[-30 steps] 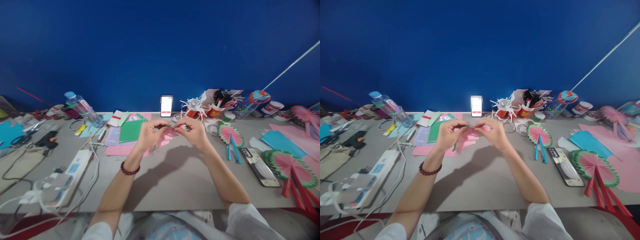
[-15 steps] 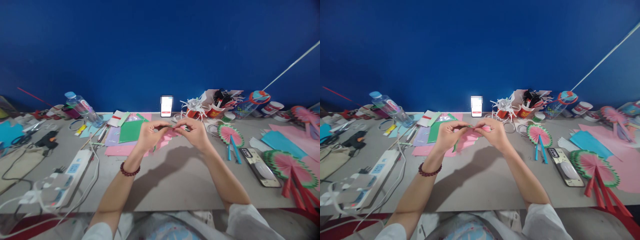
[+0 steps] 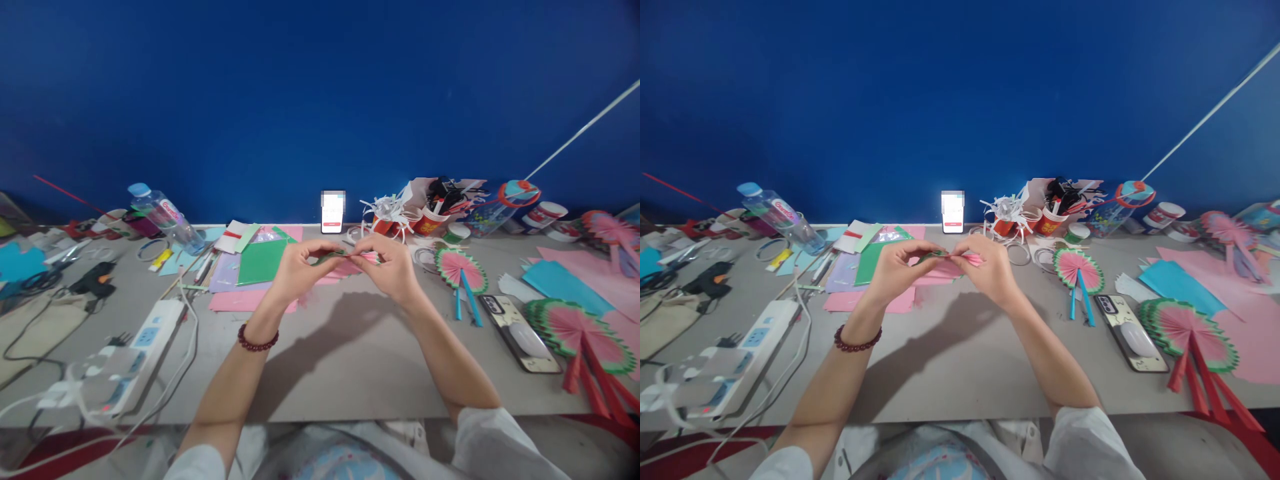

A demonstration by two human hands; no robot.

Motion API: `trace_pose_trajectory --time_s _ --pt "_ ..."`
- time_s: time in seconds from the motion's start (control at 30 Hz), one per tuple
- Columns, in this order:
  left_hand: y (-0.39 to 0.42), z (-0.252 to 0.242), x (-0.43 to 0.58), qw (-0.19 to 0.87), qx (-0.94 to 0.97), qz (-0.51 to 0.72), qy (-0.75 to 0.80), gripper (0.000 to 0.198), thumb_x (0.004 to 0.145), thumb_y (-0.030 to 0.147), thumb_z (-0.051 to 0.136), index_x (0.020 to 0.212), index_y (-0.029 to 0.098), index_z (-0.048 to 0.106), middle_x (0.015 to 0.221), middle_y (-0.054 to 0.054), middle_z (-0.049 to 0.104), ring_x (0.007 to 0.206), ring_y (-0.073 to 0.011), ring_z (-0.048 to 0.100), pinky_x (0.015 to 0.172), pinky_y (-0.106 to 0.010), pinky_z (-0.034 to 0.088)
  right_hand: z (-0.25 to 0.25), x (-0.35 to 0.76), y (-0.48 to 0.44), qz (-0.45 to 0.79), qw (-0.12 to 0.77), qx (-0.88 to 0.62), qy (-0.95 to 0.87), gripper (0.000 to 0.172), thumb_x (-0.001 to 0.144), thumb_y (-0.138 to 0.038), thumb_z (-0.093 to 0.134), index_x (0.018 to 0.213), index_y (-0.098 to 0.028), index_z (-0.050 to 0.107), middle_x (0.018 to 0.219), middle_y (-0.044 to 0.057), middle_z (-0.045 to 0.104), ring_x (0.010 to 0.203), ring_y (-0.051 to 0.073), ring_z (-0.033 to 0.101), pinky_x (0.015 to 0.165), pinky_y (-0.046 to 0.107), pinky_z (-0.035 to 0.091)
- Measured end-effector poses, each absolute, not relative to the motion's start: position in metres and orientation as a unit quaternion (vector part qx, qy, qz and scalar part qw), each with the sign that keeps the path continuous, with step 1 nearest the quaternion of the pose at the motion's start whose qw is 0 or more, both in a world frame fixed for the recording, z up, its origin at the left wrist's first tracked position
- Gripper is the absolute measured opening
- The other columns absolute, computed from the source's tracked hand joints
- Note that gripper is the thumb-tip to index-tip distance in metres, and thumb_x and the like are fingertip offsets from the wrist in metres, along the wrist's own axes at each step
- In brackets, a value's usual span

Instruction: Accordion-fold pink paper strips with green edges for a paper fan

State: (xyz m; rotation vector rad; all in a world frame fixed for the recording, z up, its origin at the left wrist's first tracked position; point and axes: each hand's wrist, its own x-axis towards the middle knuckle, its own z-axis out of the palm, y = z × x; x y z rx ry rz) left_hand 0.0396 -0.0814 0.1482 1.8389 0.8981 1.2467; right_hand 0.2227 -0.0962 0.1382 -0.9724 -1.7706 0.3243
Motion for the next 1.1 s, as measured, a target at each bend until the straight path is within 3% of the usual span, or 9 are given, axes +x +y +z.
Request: trace_pose_trajectory --time_s 0.1,0.2,0.53,0.87,1.1 --pt "-0.081 0.15 0.038 0.348 0.731 0.484 0.331 0.017 0.077 0.02 0.069 0.094 0.019 0.072 0.09 -0.004 0.075 0.081 -0.0154 0.07 0.076 -0.025 0.057 0.139 0.221 -0.098 0.114 0.521 -0.395 -0.748 0.006 0.081 -0.021 0.065 0.075 -0.022 0.067 0.076 0.002 0.068 0.074 0.016 0.063 0.069 0.029 0.048" --pt "-0.082 0.151 0.037 0.306 0.756 0.484 0.318 0.01 0.081 0.02 0.064 0.085 0.019 0.073 0.084 -0.004 0.075 0.078 -0.0147 0.069 0.074 -0.025 0.056 0.14 0.221 -0.099 0.111 0.522 -0.4 -0.745 0.007 0.081 -0.022 0.067 0.073 -0.022 0.067 0.074 0.002 0.068 0.073 0.016 0.062 0.069 0.03 0.048" --pt "-0.079 0.145 0.037 0.232 0.779 0.491 0.313 0.012 0.082 0.015 0.06 0.087 0.018 0.071 0.084 -0.005 0.074 0.077 -0.0142 0.067 0.071 -0.024 0.055 0.134 0.222 -0.091 0.24 0.515 -0.419 -0.709 0.006 0.079 -0.026 0.066 0.08 -0.022 0.07 0.081 0.003 0.071 0.077 0.016 0.064 0.073 0.031 0.05" --pt "-0.074 0.14 0.039 0.311 0.752 0.475 0.336 0.014 0.081 0.027 0.064 0.091 0.021 0.073 0.089 -0.005 0.074 0.081 -0.0165 0.068 0.076 -0.028 0.055 0.137 0.215 -0.095 0.17 0.525 -0.421 -0.719 0.009 0.08 -0.018 0.061 0.077 -0.022 0.07 0.08 0.004 0.071 0.078 0.018 0.065 0.075 0.033 0.051" --pt "-0.06 0.132 0.037 0.349 0.698 0.513 0.359 0.009 0.077 0.025 0.067 0.079 0.018 0.073 0.081 -0.005 0.074 0.077 -0.0166 0.068 0.072 -0.027 0.055 0.135 0.226 -0.085 0.265 0.46 -0.462 -0.711 0.012 0.078 -0.027 0.066 0.086 -0.023 0.075 0.087 0.005 0.074 0.081 0.018 0.067 0.076 0.031 0.053"
